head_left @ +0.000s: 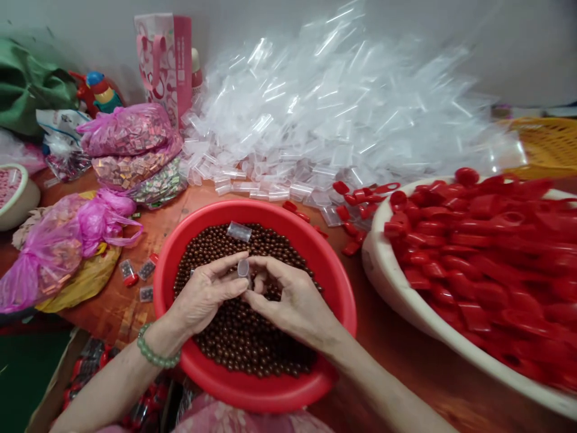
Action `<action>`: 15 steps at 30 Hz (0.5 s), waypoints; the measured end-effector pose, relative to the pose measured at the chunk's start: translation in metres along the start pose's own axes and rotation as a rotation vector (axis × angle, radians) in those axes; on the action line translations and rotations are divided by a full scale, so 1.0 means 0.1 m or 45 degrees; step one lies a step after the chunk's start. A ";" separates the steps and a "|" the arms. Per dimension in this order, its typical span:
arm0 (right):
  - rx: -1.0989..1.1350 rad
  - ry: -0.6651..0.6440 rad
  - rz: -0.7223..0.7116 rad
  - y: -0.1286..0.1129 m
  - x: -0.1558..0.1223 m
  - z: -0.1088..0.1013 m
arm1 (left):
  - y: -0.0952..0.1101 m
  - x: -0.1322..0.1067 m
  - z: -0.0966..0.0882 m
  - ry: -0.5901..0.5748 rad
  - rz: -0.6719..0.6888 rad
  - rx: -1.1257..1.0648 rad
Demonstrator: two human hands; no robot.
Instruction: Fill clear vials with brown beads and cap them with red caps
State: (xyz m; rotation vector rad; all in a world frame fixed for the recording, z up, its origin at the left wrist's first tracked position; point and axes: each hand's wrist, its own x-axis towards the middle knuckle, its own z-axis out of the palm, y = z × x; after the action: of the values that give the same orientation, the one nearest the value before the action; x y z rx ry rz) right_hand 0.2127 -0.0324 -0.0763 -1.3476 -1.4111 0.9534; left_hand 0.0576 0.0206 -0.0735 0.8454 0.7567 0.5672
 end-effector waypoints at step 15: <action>-0.919 -0.579 0.150 0.29 0.24 -0.46 | -0.07 -0.42 -0.77 0.867 0.690 1.631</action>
State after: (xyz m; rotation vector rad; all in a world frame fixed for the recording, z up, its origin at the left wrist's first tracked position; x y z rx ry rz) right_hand 0.2654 -0.0089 -0.0897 -1.8190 -2.1787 0.8949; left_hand -0.0267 0.0218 -0.0981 2.1352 1.5795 0.8605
